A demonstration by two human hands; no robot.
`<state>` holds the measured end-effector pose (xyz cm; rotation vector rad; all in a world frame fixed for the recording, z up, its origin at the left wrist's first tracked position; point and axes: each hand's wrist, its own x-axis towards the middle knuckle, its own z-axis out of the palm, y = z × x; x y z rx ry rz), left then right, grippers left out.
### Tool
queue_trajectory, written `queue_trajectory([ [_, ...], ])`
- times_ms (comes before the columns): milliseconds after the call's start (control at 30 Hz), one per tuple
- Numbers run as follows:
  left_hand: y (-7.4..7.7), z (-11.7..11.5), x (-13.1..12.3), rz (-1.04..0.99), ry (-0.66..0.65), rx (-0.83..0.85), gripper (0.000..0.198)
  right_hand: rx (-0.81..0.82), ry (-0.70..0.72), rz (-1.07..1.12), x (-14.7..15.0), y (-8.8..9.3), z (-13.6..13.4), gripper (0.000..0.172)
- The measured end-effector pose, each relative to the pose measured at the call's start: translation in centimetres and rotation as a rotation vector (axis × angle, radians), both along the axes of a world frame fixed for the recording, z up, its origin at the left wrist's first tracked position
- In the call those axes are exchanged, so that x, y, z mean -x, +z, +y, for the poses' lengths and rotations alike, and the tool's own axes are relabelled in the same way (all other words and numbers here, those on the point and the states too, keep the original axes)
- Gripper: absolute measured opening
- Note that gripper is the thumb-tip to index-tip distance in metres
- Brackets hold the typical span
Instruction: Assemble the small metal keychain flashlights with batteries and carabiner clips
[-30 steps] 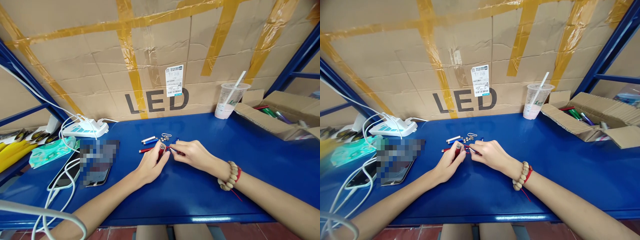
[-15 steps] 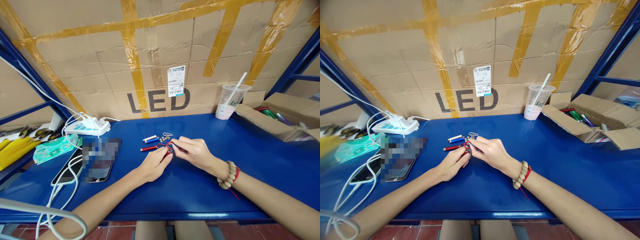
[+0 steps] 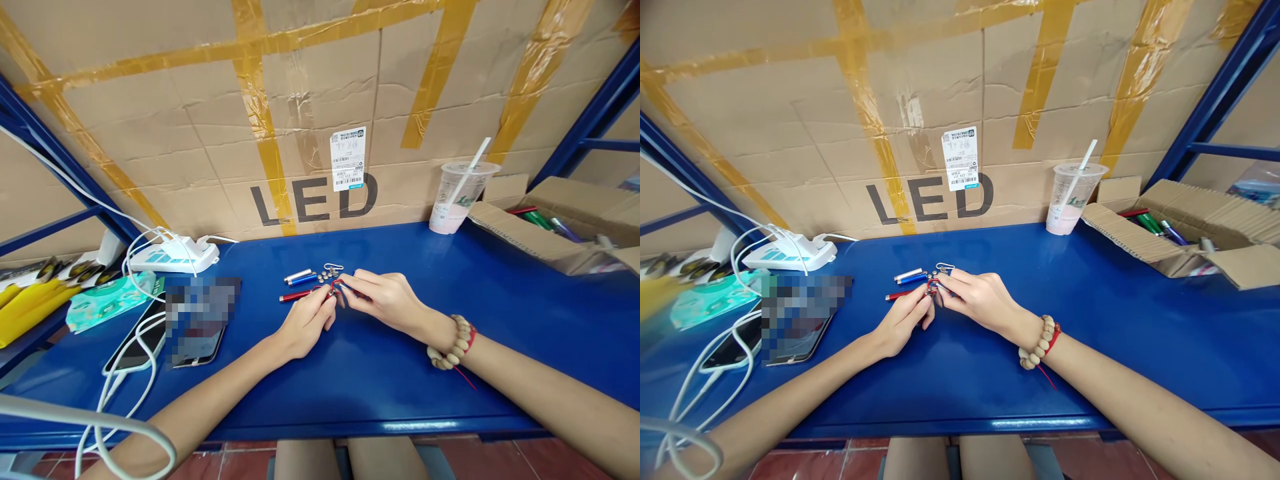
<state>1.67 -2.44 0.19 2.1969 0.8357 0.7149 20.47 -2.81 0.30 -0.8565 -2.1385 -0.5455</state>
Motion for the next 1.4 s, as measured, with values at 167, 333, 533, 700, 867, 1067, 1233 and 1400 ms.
queue_trajectory([
  [167, 0.0, 0.1, -0.2, 0.007, 0.156, -0.026, 0.025, 0.087, -0.051, -0.054, -0.4, 0.1, 0.2, 0.031],
  [333, 0.1, 0.7, 0.0, 0.137, 0.345, -0.243, 0.021, 0.264, -0.11, -0.107, -0.6, 0.1, 0.3, 0.035],
  [533, 0.4, 1.3, 0.6, 0.361, 0.378, -0.367, 0.019, 0.441, -0.052, -0.182, -0.7, -0.2, 0.5, 0.029],
  [700, 0.6, 1.4, 0.8, 0.488, 0.311, -0.445, 0.023, 0.497, 0.028, -0.194, -0.5, -0.2, 0.3, 0.029],
  [867, 0.9, 1.3, 1.1, 0.51, 0.272, -0.466, 0.023, 0.503, 0.038, -0.174, -0.4, -0.1, 0.3, 0.03],
  [1067, 1.0, 1.3, 1.2, 0.527, 0.309, -0.461, 0.028, 0.503, 0.029, -0.193, -0.3, -0.2, 0.2, 0.026],
  [1233, 0.7, 1.7, 1.3, 0.48, 0.332, -0.446, 0.029, 0.506, 0.005, -0.202, -0.4, -0.1, 0.2, 0.024],
  [1400, 0.9, 2.2, 1.5, 0.416, 0.352, -0.369, 0.03, 0.428, -0.078, -0.142, -0.8, 0.3, 0.4, 0.025],
])
